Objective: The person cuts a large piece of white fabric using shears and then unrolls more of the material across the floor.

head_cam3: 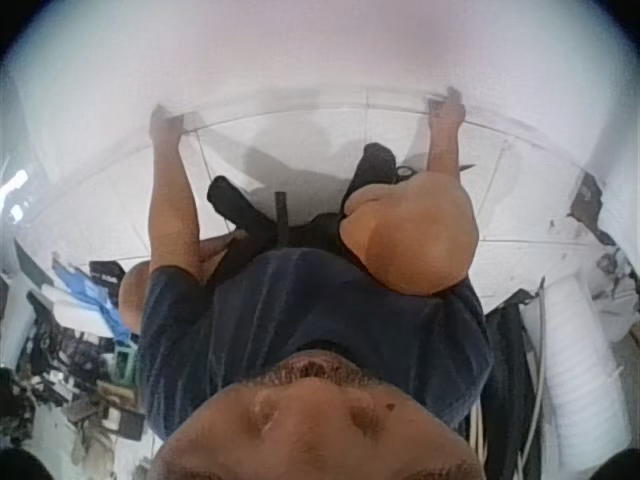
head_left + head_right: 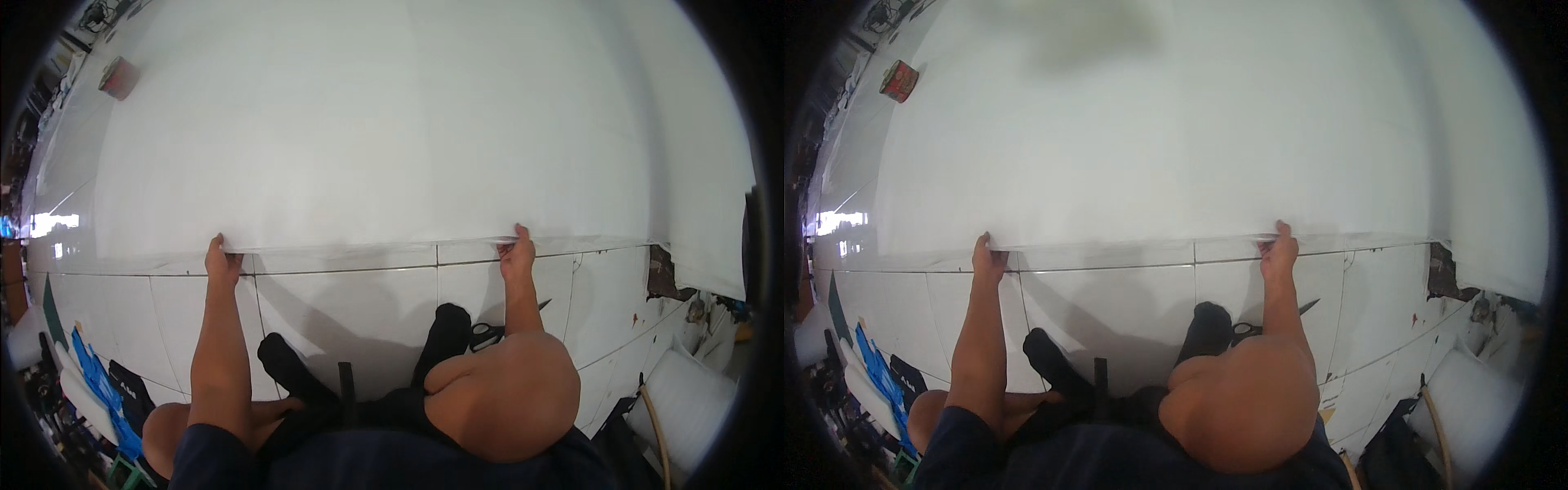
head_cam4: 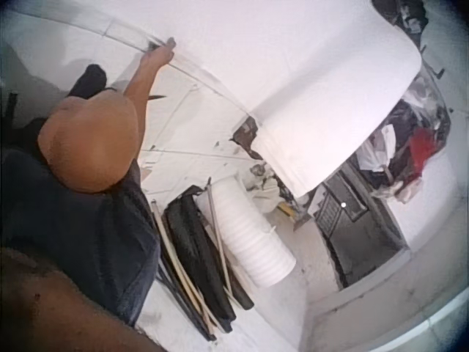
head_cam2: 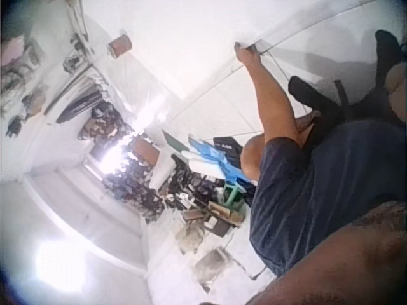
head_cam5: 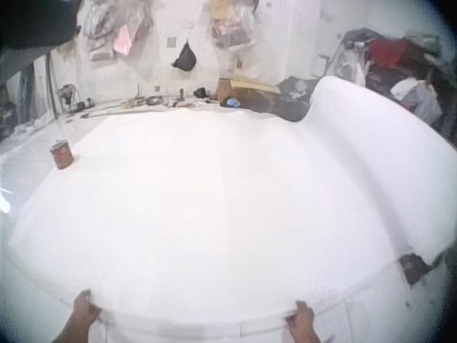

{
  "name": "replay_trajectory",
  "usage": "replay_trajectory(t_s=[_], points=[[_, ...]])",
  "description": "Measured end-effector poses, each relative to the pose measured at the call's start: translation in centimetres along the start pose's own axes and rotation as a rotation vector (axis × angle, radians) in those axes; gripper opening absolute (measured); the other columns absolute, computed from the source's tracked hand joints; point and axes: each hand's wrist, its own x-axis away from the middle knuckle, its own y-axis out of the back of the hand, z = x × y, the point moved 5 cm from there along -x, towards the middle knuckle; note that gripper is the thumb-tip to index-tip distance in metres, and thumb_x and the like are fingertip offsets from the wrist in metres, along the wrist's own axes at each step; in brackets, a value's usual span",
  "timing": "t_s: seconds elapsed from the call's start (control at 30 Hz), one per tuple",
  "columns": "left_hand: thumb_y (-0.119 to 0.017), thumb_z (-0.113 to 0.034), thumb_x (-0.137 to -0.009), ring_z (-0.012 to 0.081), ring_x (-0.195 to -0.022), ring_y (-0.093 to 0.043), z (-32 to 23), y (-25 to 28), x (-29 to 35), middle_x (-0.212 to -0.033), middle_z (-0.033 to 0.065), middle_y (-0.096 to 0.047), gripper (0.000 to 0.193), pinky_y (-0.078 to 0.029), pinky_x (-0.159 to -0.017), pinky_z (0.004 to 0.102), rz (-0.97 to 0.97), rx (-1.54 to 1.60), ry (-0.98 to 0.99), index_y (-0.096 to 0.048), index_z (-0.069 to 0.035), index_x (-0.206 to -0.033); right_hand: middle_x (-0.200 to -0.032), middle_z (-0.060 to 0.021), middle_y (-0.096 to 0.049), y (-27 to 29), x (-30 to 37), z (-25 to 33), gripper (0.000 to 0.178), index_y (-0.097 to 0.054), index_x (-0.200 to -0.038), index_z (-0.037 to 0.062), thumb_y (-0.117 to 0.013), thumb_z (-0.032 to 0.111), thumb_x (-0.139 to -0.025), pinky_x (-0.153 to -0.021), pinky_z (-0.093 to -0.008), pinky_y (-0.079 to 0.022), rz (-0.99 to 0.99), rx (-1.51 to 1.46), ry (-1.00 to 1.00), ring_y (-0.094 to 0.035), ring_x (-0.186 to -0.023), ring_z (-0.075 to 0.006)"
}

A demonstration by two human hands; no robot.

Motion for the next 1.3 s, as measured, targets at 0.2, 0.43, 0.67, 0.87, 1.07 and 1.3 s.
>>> replay_trajectory(t_s=[0.2,0.43,0.67,0.87,1.07,1.3], points=[[-0.063,-0.024,-0.089,0.0221,-0.092,-0.062,0.7,0.9,0.5,-0.102,0.0091,-0.062,0.030,-0.055,-0.076,0.0354,-0.050,-0.084,-0.009,-0.055,-0.003,-0.109,-0.115,-0.0117,-0.059,-6.4,5.0,-2.8,0.056,-0.040,-0.134,0.0066,-0.057,0.041,-0.093,-0.094,-0.0481,-0.044,0.600,-0.197,-0.254,-0.059,-0.105,-0.0260],[-0.065,-0.025,-0.090,0.0185,-0.068,-0.059,-0.2,2.0,0.6,-0.079,0.0050,-0.059,0.022,-0.052,-0.061,0.0325,-0.079,-0.288,-0.027,-0.057,-0.006,-0.094,-0.141,-0.0209,-0.045,-15.3,15.0,-3.5,0.080,-0.051,-0.134,0.0044,-0.051,0.068,-0.085,-0.107,-0.0430,-0.036,0.958,1.454,0.737,-0.043,-0.129,-0.0371],[-0.063,-0.021,-0.091,0.0181,-0.074,-0.060,0.0,-0.8,1.6,-0.085,0.0059,-0.059,0.022,-0.054,-0.065,0.0323,-0.013,-0.222,-0.069,-0.055,-0.004,-0.102,-0.138,-0.0182,-0.047,-17.1,12.6,-1.1,0.048,-0.053,-0.129,0.0067,-0.051,0.038,-0.093,-0.107,-0.0479,-0.035,0.833,1.317,1.229,-0.044,-0.127,-0.0367],[-0.064,-0.021,-0.090,0.0193,-0.075,-0.060,1.3,-1.1,2.3,-0.086,0.0069,-0.059,0.024,-0.054,-0.067,0.0324,-0.018,-0.181,-0.037,-0.053,-0.002,-0.102,-0.128,-0.0169,-0.056,-14.6,11.2,-1.7,0.045,-0.056,-0.125,0.0084,-0.056,0.035,-0.089,-0.102,-0.0473,-0.038,0.651,1.379,1.221,-0.050,-0.119,-0.0369],[-0.065,-0.024,-0.089,0.0180,-0.070,-0.058,1.2,0.8,1.3,-0.086,0.0073,-0.058,0.030,-0.056,-0.063,0.0327,-0.022,-0.315,-0.007,-0.051,-0.001,-0.102,-0.104,-0.0177,-0.062,-8.3,7.5,-4.6,0.054,-0.059,-0.110,-0.0036,-0.070,0.043,-0.084,-0.078,-0.0411,-0.051,0.669,0.916,0.292,-0.063,-0.098,-0.0296],[-0.064,-0.025,-0.089,0.0158,-0.068,-0.056,0.0,0.7,2.0,-0.090,0.0073,-0.056,0.027,-0.056,-0.059,0.0288,-0.019,-0.317,-0.026,-0.053,-0.001,-0.098,-0.091,-0.0096,-0.061,-13.0,14.0,-3.5,0.040,-0.054,-0.106,0.0014,-0.059,0.040,-0.095,-0.070,-0.0342,-0.053,0.521,0.064,-0.311,-0.065,-0.087,-0.0221]])
